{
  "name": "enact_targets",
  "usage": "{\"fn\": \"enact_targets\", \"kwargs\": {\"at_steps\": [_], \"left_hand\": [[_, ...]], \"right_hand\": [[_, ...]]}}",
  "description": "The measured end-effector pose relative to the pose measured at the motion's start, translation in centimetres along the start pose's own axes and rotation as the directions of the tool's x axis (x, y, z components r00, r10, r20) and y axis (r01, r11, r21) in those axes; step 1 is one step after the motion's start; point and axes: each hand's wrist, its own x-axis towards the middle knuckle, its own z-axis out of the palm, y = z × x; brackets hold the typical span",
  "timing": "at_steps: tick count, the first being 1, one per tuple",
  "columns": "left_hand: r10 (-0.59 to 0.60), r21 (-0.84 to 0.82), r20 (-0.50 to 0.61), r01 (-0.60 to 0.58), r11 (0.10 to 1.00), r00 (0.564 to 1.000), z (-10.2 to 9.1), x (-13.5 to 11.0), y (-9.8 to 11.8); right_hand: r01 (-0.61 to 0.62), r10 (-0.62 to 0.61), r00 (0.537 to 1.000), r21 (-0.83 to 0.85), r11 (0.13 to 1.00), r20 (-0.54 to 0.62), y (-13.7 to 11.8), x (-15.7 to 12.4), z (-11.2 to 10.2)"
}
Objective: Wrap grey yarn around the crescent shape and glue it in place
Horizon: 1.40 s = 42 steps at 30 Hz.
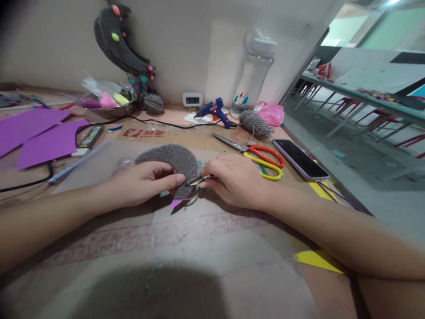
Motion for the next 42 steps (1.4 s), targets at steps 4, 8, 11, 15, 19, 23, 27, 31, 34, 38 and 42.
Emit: {"fn": "enact_targets", "kwargs": {"at_steps": [4, 8, 11, 15, 19, 23, 27, 31, 34, 38, 42], "left_hand": [[0.000, -0.004, 0.006, 0.000, 1.000, 1.000, -0.05, -0.04, -0.18], [0.006, 0.004, 0.001, -0.006, 1.000, 1.000, 0.03, -0.13, -0.16], [0.022, -0.013, 0.001, -0.022, 1.000, 1.000, 0.08, -0.14, -0.07], [0.017, -0.022, -0.003, -0.017, 1.000, 1.000, 0.08, -0.02, -0.02], [0.011, -0.053, 0.011, -0.011, 0.999, 1.000, 0.12, 0.11, -0.14], [0.013, -0.064, 0.020, -0.012, 0.998, 1.000, 0.13, 0.05, -0.20], [0.007, -0.033, 0.019, -0.006, 0.999, 1.000, -0.01, -0.09, -0.08], [0.007, -0.024, 0.007, -0.006, 1.000, 1.000, -0.11, -0.11, 0.04], [0.004, -0.042, -0.003, -0.004, 0.999, 1.000, -0.06, -0.05, 0.04], [-0.003, -0.057, -0.004, 0.003, 0.998, 1.000, 0.04, 0.02, -0.02], [0.004, -0.052, -0.010, -0.005, 0.999, 1.000, 0.05, 0.03, 0.05]], "right_hand": [[-0.014, 0.014, 1.000, 0.022, 1.000, 0.008, 0.19, -0.06, 0.03], [0.057, -0.058, 0.998, -0.036, 0.998, -0.018, 0.25, 0.05, -0.05], [0.111, -0.113, 0.993, -0.089, 0.990, -0.024, 0.23, 0.17, -0.16], [0.097, -0.098, 0.995, -0.103, 0.990, -0.009, 0.16, 0.17, -0.15], [0.045, -0.045, 0.999, -0.062, 0.997, 0.015, 0.14, 0.01, 0.03], [0.031, -0.031, 0.999, -0.021, 0.999, 0.019, 0.21, -0.07, 0.15], [0.022, -0.022, 0.999, -0.012, 1.000, 0.038, 0.26, 0.01, 0.13], [-0.008, 0.008, 1.000, 0.047, 0.999, 0.012, 0.24, -0.06, 0.17], [-0.041, 0.045, 0.998, 0.098, 0.994, -0.038, 0.22, -0.23, 0.22], [-0.031, 0.034, 0.999, 0.076, 0.997, -0.038, 0.08, -0.33, 0.20], [-0.030, 0.030, 1.000, 0.030, 0.999, -0.008, -0.17, -0.22, 0.17]]}}
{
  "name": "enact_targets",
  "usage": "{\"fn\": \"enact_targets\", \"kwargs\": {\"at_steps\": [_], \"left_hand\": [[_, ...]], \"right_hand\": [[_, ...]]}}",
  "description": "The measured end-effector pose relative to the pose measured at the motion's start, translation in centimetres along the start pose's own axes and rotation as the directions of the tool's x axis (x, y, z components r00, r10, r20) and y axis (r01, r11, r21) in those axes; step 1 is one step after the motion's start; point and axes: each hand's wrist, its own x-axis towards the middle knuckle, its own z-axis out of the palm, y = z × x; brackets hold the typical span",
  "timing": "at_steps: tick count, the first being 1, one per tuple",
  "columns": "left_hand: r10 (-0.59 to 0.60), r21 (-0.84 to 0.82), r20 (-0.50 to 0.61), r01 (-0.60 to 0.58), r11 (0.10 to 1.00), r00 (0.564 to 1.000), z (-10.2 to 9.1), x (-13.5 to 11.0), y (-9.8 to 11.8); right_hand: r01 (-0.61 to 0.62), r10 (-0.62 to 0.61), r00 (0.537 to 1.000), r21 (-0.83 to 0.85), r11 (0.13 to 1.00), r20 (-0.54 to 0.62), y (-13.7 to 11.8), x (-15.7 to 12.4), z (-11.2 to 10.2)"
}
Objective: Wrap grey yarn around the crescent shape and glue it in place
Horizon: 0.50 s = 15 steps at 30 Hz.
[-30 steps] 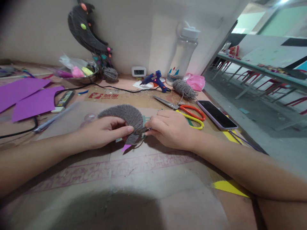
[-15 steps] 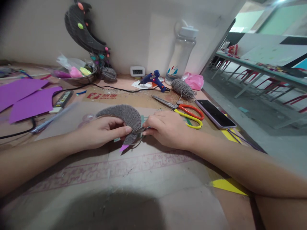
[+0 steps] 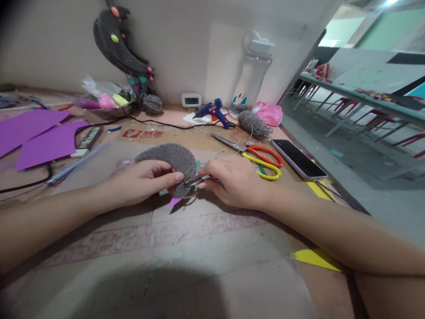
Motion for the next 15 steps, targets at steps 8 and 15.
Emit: {"fn": "enact_targets", "kwargs": {"at_steps": [8, 15], "left_hand": [[0.016, 0.027, -0.021, -0.015, 1.000, 1.000, -0.05, -0.04, 0.13], [0.005, 0.012, -0.017, -0.005, 1.000, 1.000, -0.08, 0.03, -0.03]], "right_hand": [[0.020, -0.019, 1.000, -0.088, 0.996, 0.009, -0.36, 0.19, -0.09], [0.026, -0.022, 0.999, -0.080, 0.996, 0.047, -0.31, 0.34, -0.20]]}}
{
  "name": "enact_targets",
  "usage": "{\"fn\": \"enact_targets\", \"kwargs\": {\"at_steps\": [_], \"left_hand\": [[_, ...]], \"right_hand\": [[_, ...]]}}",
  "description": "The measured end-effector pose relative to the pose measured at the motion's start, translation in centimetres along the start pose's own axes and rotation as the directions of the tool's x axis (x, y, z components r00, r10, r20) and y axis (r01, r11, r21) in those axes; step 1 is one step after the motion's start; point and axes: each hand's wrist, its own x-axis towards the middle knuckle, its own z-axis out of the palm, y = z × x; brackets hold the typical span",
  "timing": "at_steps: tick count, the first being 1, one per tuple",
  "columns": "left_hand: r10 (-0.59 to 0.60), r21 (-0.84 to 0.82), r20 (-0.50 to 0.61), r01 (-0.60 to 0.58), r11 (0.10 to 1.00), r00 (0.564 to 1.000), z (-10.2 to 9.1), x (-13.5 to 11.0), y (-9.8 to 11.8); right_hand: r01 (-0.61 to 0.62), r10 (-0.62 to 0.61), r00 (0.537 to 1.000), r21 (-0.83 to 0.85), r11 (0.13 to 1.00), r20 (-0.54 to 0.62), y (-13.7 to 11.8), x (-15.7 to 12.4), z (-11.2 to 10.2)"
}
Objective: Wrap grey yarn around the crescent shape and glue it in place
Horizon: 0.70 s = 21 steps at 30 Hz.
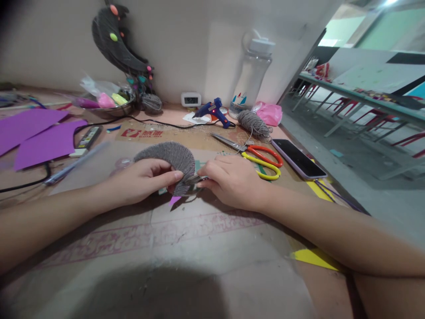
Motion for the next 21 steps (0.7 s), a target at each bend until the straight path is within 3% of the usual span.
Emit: {"fn": "enact_targets", "kwargs": {"at_steps": [11, 21], "left_hand": [[-0.013, -0.011, 0.014, 0.014, 1.000, 1.000, 0.01, -0.12, -0.03], [-0.013, -0.025, 0.022, 0.014, 1.000, 1.000, 0.14, 0.16, -0.22]], "right_hand": [[-0.093, 0.091, 0.996, 0.139, 0.986, 0.024, -0.04, -0.13, 0.03], [-0.016, 0.018, 0.999, -0.050, 0.999, 0.037, -0.02, 0.09, -0.04]]}}
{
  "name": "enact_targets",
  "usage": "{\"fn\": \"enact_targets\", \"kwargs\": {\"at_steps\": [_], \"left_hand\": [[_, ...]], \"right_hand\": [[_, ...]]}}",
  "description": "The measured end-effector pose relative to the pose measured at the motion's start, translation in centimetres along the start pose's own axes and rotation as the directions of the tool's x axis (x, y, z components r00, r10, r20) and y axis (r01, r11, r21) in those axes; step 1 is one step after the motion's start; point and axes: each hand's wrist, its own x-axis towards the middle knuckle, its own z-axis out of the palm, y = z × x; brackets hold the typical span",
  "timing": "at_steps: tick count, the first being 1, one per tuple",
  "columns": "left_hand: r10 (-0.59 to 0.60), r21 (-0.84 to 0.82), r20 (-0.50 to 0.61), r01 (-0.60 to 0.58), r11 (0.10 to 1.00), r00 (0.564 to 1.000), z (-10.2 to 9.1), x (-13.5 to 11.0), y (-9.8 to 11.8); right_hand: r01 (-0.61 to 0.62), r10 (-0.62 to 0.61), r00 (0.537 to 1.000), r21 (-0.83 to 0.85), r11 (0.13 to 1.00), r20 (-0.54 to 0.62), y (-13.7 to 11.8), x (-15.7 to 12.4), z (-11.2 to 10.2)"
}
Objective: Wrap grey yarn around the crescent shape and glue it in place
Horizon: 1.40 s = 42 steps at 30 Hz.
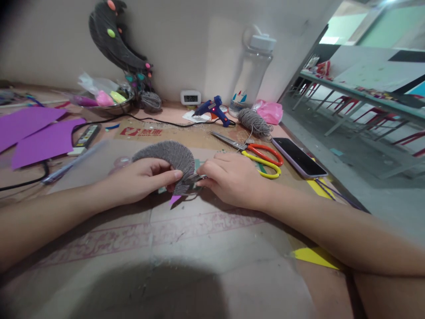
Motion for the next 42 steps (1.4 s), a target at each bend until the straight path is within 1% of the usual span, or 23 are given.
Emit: {"fn": "enact_targets", "kwargs": {"at_steps": [3, 6, 11, 13, 16, 19, 21, 23, 25, 27, 28, 30, 32, 33, 35, 39, 42], "left_hand": [[-0.002, -0.003, 0.002, 0.002, 1.000, 1.000, 0.0, 0.1, 0.0], [-0.003, -0.004, 0.000, 0.003, 1.000, 1.000, -0.1, 0.1, 0.0], [-0.016, 0.014, 0.005, 0.016, 1.000, 1.000, -0.1, 0.0, 0.0], [-0.017, 0.018, 0.004, 0.017, 1.000, 1.000, -0.1, -0.1, 0.0], [-0.014, 0.004, -0.003, 0.014, 1.000, 1.000, -0.1, -0.1, 0.1], [-0.020, -0.038, -0.009, 0.020, 0.999, 1.000, -0.1, -0.1, 0.1], [-0.017, -0.058, -0.020, 0.016, 0.998, 1.000, -0.1, 0.0, 0.1], [-0.009, -0.070, -0.031, 0.007, 0.997, 0.999, 0.0, 0.0, 0.1], [0.003, -0.078, -0.043, -0.007, 0.997, 0.999, 0.0, -0.1, 0.2], [0.012, -0.070, -0.062, -0.016, 0.997, 0.998, 0.1, -0.2, 0.2], [0.017, -0.057, -0.070, -0.021, 0.998, 0.997, 0.2, -0.3, 0.2], [0.028, -0.017, -0.079, -0.030, 0.999, 0.996, 0.3, -0.4, 0.1], [0.057, 0.035, -0.086, -0.054, 0.998, 0.995, 0.3, -0.5, -0.1], [0.088, 0.068, -0.092, -0.082, 0.994, 0.992, 0.3, -0.4, -0.2], [0.156, 0.141, -0.107, -0.140, 0.980, 0.982, 0.3, -0.3, -0.3], [0.271, 0.295, -0.094, -0.233, 0.927, 0.958, 0.2, -0.2, 0.0], [0.335, 0.372, -0.076, -0.285, 0.883, 0.939, 0.1, -0.3, 0.4]], "right_hand": [[0.028, -0.029, 0.999, -0.023, 0.999, -0.023, 0.1, 0.0, 0.1], [0.032, -0.033, 0.998, -0.033, 0.999, -0.046, 0.1, 0.0, 0.1], [0.014, -0.014, 1.000, -0.008, 1.000, -0.019, 0.0, 0.1, 0.1], [-0.021, 0.021, 1.000, 0.025, 0.999, -0.020, -0.1, 0.0, 0.2], [-0.110, 0.122, 0.991, 0.181, 0.977, -0.054, -0.3, -0.2, 0.4], [-0.177, 0.236, 0.966, 0.392, 0.903, -0.107, -0.2, -0.5, 0.7], [-0.197, 0.291, 0.947, 0.466, 0.863, -0.139, 0.0, -0.8, 0.8], [-0.193, 0.306, 0.940, 0.497, 0.846, -0.154, 0.1, -0.9, 0.8], [-0.205, 0.310, 0.943, 0.517, 0.831, -0.124, 0.2, -0.8, 0.6], [-0.276, 0.354, 0.935, 0.563, 0.779, -0.032, 0.0, -0.4, 0.3], [-0.335, 0.393, 0.919, 0.596, 0.730, 0.035, -0.1, -0.2, 0.1], [-0.461, 0.463, 0.866, 0.657, 0.597, 0.186, -0.5, 0.4, -0.2], [-0.552, 0.488, 0.814, 0.680, 0.483, 0.314, -1.1, 1.0, -0.3], [-0.580, 0.488, 0.797, 0.677, 0.452, 0.357, -1.4, 1.2, -0.3], [-0.593, 0.483, 0.790, 0.671, 0.445, 0.378, -1.9, 1.4, -0.3], [-0.540, 0.494, 0.818, 0.688, 0.485, 0.294, -2.5, 1.5, -0.3], [-0.538, 0.502, 0.817, 0.692, 0.482, 0.285, -2.6, 1.6, -0.3]]}}
